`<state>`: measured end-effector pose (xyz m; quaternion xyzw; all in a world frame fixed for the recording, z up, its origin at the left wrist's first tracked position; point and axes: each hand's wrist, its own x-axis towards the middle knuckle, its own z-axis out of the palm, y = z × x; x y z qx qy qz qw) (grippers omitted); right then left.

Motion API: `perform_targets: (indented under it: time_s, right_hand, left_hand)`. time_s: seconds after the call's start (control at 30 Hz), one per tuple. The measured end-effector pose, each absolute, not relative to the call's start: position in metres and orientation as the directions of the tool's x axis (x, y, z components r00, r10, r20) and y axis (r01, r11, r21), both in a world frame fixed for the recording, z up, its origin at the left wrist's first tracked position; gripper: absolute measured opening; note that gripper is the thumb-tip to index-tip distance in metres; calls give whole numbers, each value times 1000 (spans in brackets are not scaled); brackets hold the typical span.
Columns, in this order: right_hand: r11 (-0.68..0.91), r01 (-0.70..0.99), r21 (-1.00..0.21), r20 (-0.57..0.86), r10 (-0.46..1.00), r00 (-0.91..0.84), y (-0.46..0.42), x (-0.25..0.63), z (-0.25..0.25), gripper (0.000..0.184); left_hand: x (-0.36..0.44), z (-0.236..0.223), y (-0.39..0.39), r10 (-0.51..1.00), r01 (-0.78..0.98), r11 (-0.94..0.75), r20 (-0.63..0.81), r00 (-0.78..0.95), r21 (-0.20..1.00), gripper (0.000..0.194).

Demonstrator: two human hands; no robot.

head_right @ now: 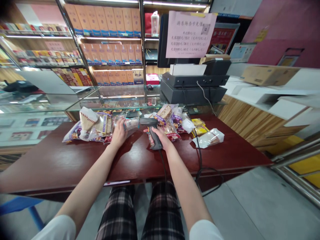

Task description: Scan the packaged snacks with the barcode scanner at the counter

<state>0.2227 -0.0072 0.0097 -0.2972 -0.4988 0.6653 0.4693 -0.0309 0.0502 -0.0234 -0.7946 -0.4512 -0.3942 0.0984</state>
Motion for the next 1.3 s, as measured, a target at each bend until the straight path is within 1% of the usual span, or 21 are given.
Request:
perform_targets:
  time_s: [0.07,0.23,0.33,0.43,0.57,0.67,0.8,0.9,1.03,1.1,1.17,1.3]
  right_hand:
    - [-75,-326,-943,68,911,-407,-7,222,8,48]
    - [-21,-330,-944,119,909,-399,-8,220,5,41]
    - [-25,-324,-946,114,907,-404,-8,220,5,40]
    - [-34,-317,-948,113,894,-433,-7,220,4,40]
    - [-30,-318,-948,123,885,-449,-6,220,3,36]
    - [-10,-338,-941,143,895,-423,-6,219,2,33]
    - [2,-356,-934,156,901,-405,-6,218,2,33]
    - [-6,-330,-944,139,899,-415,-6,220,2,32]
    - [-35,-311,-950,102,906,-411,-5,221,2,37]
    - [-39,-326,-944,102,909,-404,-5,222,2,40]
    - [-40,-340,-940,105,911,-398,-4,222,2,42]
    - [-54,-351,-935,89,921,-380,-3,223,2,44]
  left_hand:
    - [-30,-24,50,662,799,-566,690,293,203,60]
    - [-30,-22,48,689,813,-549,656,309,194,62]
    - [-29,-22,47,698,819,-539,648,306,194,61]
    - [-29,-25,49,700,818,-538,649,298,204,62]
    - [-28,-28,52,704,828,-514,663,256,225,59]
    - [-28,-28,52,697,839,-505,670,256,204,58]
    - [-29,-30,51,682,834,-521,676,278,184,61]
    - [-30,-32,52,678,830,-523,684,268,194,62]
    - [-29,-30,50,664,842,-509,704,251,180,56]
    - [-27,-27,46,669,862,-476,708,227,173,52]
    - [-24,-25,42,683,893,-411,710,168,184,52]
    - [-19,-24,37,703,933,-293,708,64,206,59]
